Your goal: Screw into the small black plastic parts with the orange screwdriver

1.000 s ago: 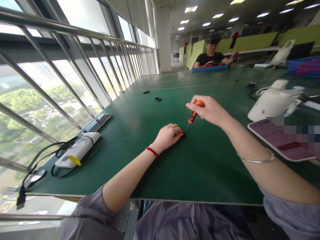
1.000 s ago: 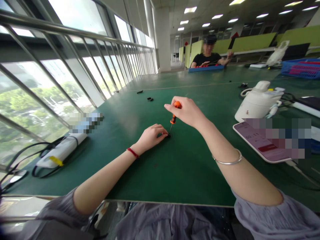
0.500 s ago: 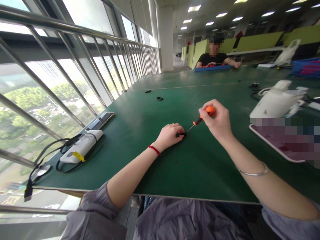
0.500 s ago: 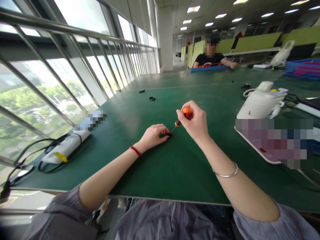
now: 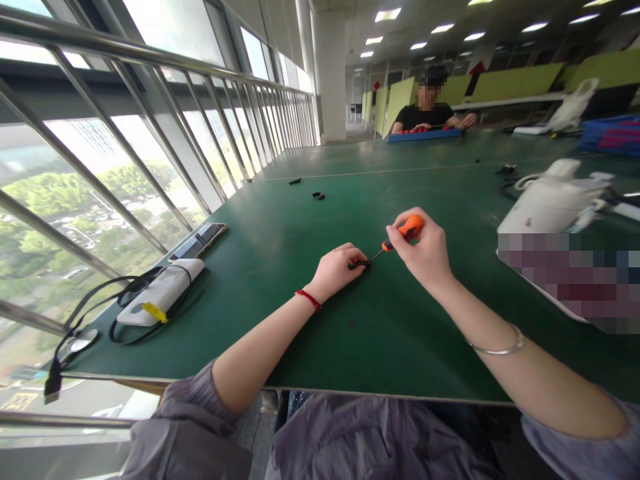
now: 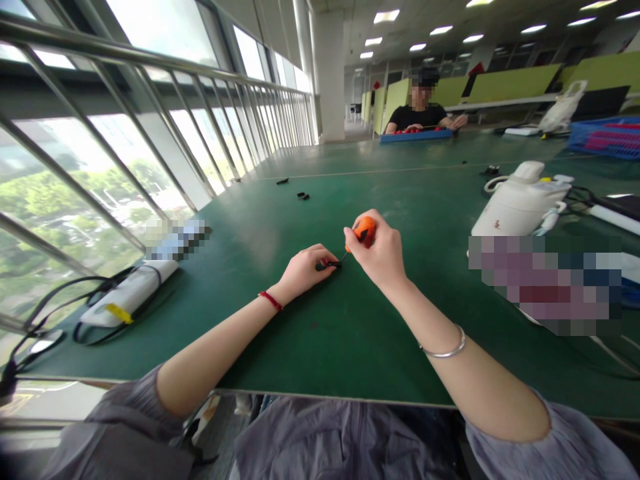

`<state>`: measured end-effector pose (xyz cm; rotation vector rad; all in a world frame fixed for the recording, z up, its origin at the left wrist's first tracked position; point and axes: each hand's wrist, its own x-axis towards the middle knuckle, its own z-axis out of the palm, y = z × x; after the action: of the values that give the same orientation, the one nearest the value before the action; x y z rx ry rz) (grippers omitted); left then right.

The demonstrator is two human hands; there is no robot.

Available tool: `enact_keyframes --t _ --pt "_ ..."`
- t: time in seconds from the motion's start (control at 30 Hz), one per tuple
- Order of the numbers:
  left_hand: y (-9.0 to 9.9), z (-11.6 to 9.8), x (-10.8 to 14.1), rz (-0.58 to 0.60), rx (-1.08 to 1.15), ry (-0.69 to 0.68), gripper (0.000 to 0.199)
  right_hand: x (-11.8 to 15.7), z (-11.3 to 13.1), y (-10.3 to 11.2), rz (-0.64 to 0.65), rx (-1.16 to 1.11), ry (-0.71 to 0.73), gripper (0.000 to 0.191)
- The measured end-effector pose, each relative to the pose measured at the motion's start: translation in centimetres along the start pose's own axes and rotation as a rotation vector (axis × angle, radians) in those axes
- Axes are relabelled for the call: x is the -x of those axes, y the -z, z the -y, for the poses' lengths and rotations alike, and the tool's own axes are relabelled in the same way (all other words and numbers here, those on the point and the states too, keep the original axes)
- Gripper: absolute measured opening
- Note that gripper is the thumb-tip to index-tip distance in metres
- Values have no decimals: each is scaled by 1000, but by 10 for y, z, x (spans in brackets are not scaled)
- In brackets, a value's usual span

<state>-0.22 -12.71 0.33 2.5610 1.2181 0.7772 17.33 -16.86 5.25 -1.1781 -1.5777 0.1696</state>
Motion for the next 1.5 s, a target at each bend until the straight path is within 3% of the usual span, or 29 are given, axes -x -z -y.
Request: enact_keyframes --t 0.4,0.57,0.7,0.8,0.87,1.03,1.2,1.5 --pt "0 0 0 5 46 -17 9 4 9 3 58 49 9 24" --pt "0 1 0 6 61 -23 10 4 5 5 -15 107 95 11" --pt "-1 3 -1 4 62 -24 10 3 2 6 7 102 89 25" --pt "-1 3 0 8 59 -31 10 3 2 5 57 82 66 14" --pt "-1 3 0 15 53 -29 10 3 4 4 71 44 65 18" --pt "1 1 0 25 34 -17 11 4 7 2 21 7 83 9" --pt "2 0 1 29 15 -25 10 4 4 3 9 22 59 38" --pt "2 0 1 42 26 -14 12 5 8 4 9 54 20 16"
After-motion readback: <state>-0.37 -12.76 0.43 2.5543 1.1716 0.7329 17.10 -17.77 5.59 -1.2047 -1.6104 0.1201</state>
